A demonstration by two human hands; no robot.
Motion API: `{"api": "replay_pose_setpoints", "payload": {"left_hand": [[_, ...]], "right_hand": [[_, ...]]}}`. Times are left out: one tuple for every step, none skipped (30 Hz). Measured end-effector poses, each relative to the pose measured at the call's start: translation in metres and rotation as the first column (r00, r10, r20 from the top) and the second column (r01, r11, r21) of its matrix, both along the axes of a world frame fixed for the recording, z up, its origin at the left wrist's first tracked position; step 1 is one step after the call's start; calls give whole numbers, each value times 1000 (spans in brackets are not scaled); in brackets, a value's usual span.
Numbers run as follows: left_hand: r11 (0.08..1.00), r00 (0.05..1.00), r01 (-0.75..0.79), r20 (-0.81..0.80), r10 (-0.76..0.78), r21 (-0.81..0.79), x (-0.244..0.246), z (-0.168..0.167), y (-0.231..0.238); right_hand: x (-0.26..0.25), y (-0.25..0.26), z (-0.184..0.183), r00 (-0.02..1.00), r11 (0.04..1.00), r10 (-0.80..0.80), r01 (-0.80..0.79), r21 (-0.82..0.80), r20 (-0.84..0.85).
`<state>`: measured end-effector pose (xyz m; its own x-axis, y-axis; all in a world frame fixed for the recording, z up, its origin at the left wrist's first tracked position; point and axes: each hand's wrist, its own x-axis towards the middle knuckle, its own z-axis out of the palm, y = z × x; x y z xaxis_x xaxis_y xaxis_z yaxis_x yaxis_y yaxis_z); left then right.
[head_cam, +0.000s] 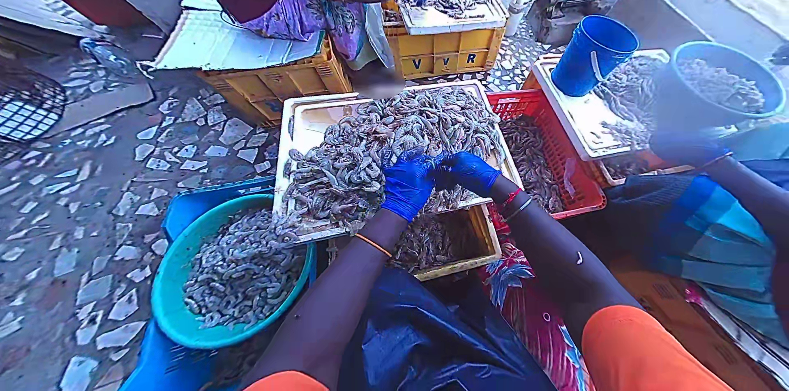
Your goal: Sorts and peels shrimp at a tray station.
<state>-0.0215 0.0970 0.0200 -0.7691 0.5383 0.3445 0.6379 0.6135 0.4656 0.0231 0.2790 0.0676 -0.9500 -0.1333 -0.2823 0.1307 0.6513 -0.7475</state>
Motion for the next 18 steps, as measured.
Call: {"api": "replay_pose_setpoints", "payload": {"left_hand": [[1000, 1000, -12, 7, 12, 20, 3, 1, 2], [1000, 1000, -26, -12, 26, 8, 5, 2, 3], [999, 997, -37, -68, 34, -35, 10, 3, 2], [994, 990, -54, -138, 40, -100, 14, 4, 2], [981, 979, -65, -203, 28, -180, 18, 5, 1], [966, 971, -52, -240, -11, -253, 22, 8, 1], [946, 969, -28, -240, -53, -323, 26, 14, 0], [919, 975, -1, -205, -88, -395, 28, 20, -2], [899, 978, 20, -177, -108, -437, 28, 25, -3], [892, 980, 28, -164, -114, -451, 28, 28, -6], [898, 982, 33, -154, -111, -439, 27, 28, -8], [913, 988, 33, -127, -92, -406, 29, 27, -11], [940, 996, 20, -73, -48, -342, 32, 27, -13], [965, 1000, -12, 19, 18, -261, 35, 28, -15], [983, 983, -59, 161, 88, -176, 38, 32, -16], [988, 938, -127, 314, 149, -89, 40, 37, -19], [979, 882, -204, 430, 196, -27, 40, 39, -21], [962, 836, -274, 497, 235, 5, 39, 40, -24]], "right_hand": [[4, 1, 4, 998, 991, 2, 6, -134, 64], [6, 1, 9, 993, 975, 2, 24, -219, 119], [8, -2, 15, 988, 975, -13, 47, -219, 152], [12, -4, 17, 988, 985, -17, 43, -167, 154], [15, -6, 16, 991, 995, -12, 24, -95, 134], [18, -8, 12, 994, 1000, -12, 13, -12, 105], [21, -10, 10, 996, 998, -26, 21, 65, 83], [25, -12, 8, 996, 993, -58, 51, 105, 69], [28, -14, 7, 994, 988, -101, 95, 119, 49], [31, -17, 6, 990, 982, -142, 139, 130, 21], [35, -21, 6, 984, 973, -177, 177, 145, -16], [38, -25, 6, 979, 964, -199, 204, 168, -45], [41, -29, 5, 974, 957, -216, 226, 184, -73], [44, -33, 6, 970, 954, -218, 236, 185, -109], [48, -36, 5, 965, 956, -210, 237, 172, -159], [51, -38, 2, 957, 961, -196, 231, 152, -215], [54, -40, -2, 947, 968, -184, 220, 118, -262], [57, -42, -6, 939, 975, -179, 210, 78, -295]]}}
